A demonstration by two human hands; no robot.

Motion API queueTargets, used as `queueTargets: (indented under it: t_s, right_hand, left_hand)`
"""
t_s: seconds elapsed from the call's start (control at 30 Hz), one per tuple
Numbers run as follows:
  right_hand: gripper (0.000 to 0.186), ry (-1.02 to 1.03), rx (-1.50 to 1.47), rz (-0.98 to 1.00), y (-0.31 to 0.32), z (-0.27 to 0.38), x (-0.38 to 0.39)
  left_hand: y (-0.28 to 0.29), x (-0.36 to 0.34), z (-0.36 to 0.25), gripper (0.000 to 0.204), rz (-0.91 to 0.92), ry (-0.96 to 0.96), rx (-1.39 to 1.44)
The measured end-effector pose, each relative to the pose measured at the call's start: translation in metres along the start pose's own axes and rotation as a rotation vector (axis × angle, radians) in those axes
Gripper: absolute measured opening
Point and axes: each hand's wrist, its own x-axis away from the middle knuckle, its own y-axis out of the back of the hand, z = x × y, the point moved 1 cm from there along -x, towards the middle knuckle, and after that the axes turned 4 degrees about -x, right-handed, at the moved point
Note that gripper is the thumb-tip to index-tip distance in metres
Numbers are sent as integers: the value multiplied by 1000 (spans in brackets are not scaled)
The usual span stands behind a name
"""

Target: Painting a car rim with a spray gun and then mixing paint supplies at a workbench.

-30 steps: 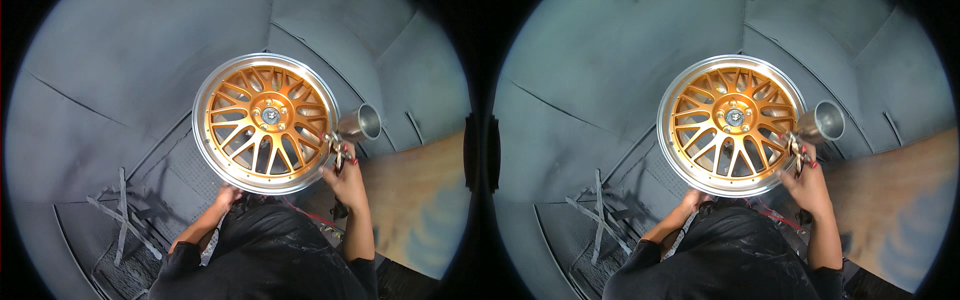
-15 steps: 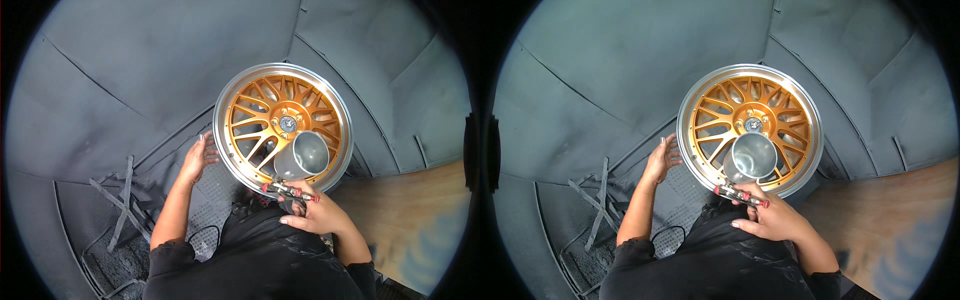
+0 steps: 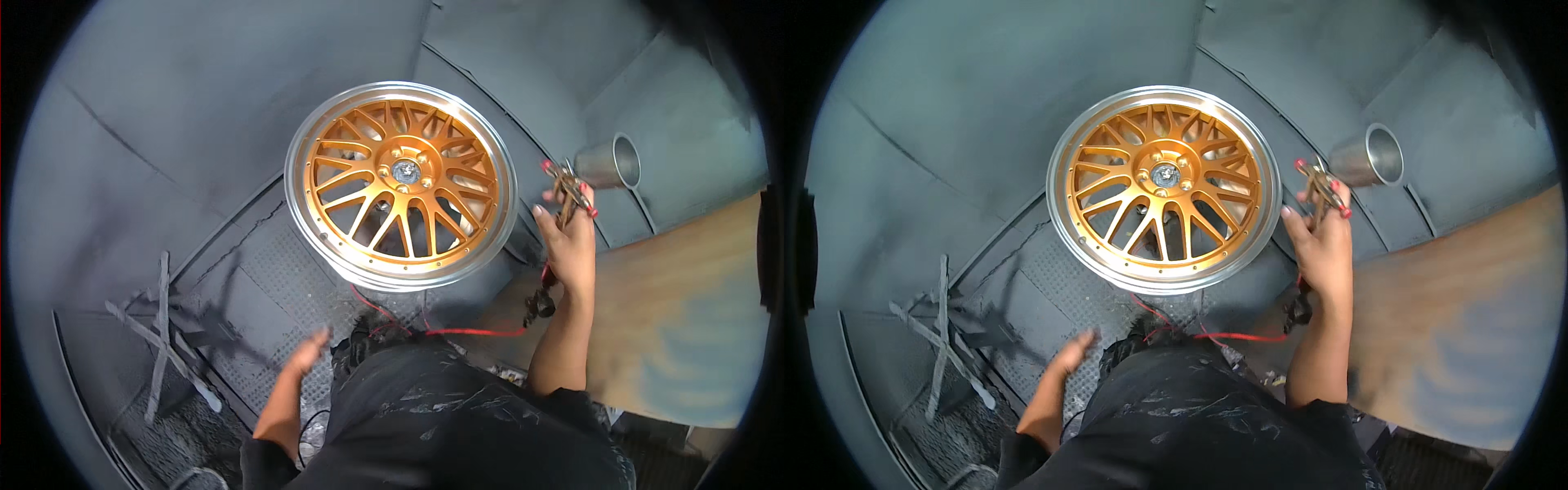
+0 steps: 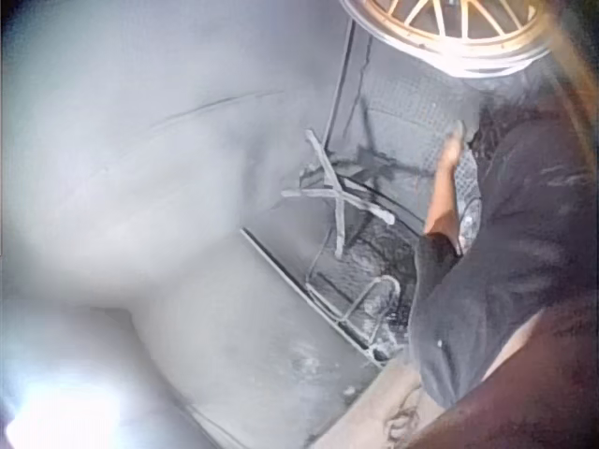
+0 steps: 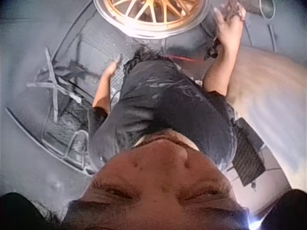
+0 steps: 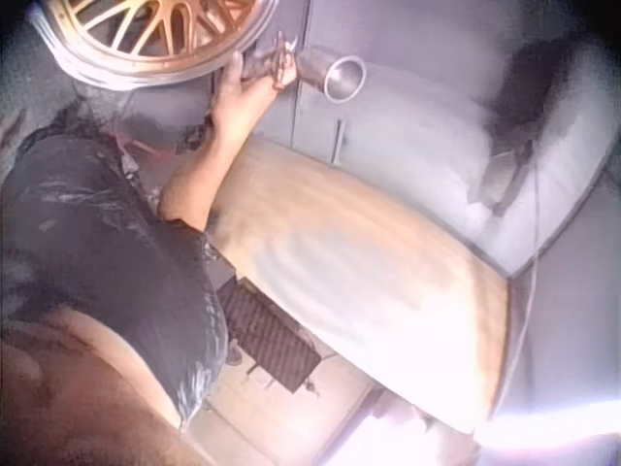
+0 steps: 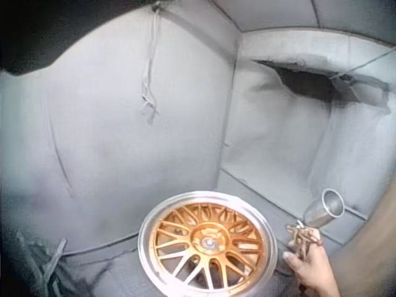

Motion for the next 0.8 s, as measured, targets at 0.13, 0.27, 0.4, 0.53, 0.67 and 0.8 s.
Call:
queueTargets:
  t_s: [0.13,0.27,0.4,0.53,0.67,0.8]
  right_hand:
    - [52,-93,17,-38,38,-51,23]
    - [51,-59,-8,67,54,-87,63]
    - [58,-29,-114,242,54,-98,117]
    - [65,-134,-407,463,42,-92,172]
    - [69,-58,-512,586,15,-77,210]
    - [74,88,-450,746,-18,-57,247]
  left_hand:
    - [-118,38,128,78,-119,279,167]
    - [-194,88,185,72,-182,256,758]
    - [-223,136,202,64,-97,349,791]
    - [-224,171,221,51,-141,568,42]
    - [-230,199,241,48,77,485,-565]
    - [-262,237,264,38,-393,350,-689]
